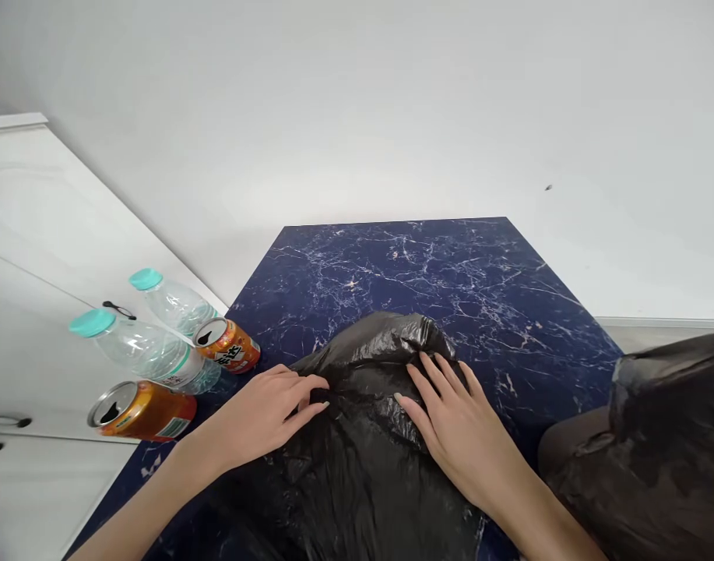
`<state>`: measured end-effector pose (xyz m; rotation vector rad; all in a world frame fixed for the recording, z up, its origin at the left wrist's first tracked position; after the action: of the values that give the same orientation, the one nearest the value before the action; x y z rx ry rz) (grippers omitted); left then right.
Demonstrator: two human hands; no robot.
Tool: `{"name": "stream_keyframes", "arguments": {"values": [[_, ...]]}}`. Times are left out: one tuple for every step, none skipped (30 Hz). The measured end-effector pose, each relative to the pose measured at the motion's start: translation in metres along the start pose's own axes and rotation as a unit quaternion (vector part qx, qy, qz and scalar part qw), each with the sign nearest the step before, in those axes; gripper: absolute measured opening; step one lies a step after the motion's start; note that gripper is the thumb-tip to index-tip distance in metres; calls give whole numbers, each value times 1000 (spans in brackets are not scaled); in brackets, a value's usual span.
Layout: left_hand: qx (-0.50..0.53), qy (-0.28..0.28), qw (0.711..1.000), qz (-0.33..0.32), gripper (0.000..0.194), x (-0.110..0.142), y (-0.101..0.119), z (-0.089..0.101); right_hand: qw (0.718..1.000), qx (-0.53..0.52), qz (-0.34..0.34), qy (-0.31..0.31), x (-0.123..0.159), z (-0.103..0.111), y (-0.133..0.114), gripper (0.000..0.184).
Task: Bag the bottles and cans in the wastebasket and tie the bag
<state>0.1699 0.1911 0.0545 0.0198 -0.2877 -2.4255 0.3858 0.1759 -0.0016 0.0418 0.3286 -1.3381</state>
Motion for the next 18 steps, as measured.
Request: {"name": "stream_keyframes", "arguments": {"values": [[-8, 20, 1000, -1, 23, -1, 2, 3, 1000, -6, 1, 9, -2, 6, -1, 62], [-14, 47, 999, -6, 22, -3, 6, 8, 1000, -17, -2, 25, -5, 16, -2, 59], [-19, 78, 997, -12, 22, -6, 10, 12, 998, -30, -9, 48, -10, 27, -2, 55], [-23, 107, 994, -19, 22, -8, 16, 15, 996, -47, -18, 75, -14, 39, -2, 50], [-27, 129, 991, -27, 24, -11, 21, 17, 993, -64, -24, 101, -19, 49, -3, 46], [-27, 142, 989, -36, 27, -15, 26, 16, 989, -80, -26, 122, -24, 57, -4, 44], [-26, 146, 988, -45, 33, -19, 31, 12, 986, -90, -25, 136, -28, 60, -6, 43], [-22, 143, 988, -54, 41, -22, 35, 8, 986, -94, -20, 139, -33, 60, -8, 45], [-18, 136, 989, -59, 51, -25, 37, 1, 987, -90, -15, 134, -38, 55, -11, 49], [-13, 124, 990, -60, 60, -28, 38, -6, 989, -81, -9, 122, -42, 48, -14, 53], [-9, 110, 992, -59, 68, -29, 37, -14, 992, -69, -5, 106, -45, 37, -17, 57], [-6, 94, 994, -55, 75, -28, 36, -23, 994, -57, -4, 88, -47, 26, -19, 61], [-5, 79, 996, -50, 79, -27, 34, -31, 996, -48, -5, 70, -48, 14, -21, 64], [-5, 64, 997, -47, 81, -24, 32, -38, 998, -41, -8, 51, -48, 2, -22, 66], [-5, 52, 998, -44, 82, -21, 30, -45, 999, -37, -11, 33, -47, -9, -23, 67], [-6, 42, 998, -42, 83, -16, 28, -51, 999, -33, -15, 19, -45, -19, -23, 68], [-7, 35, 999, -39, 84, -12, 26, -55, 999, -30, -18, 8, -43, -28, -23, 69], [-9, 30, 999, -37, 85, -7, 24, -59, 999, -27, -22, 2, -40, -34, -22, 69]]}}
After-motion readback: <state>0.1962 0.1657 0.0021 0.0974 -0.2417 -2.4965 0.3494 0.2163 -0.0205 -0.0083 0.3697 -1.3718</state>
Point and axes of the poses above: each hand's wrist, its own x-axis away from the middle knuckle, its own z-axis out of the back of the hand, y = z × x, the point moved 10 cm from there along -x, towards the middle knuckle, and after that the axes turned 12 degrees about -z, right-handed, at the moved point
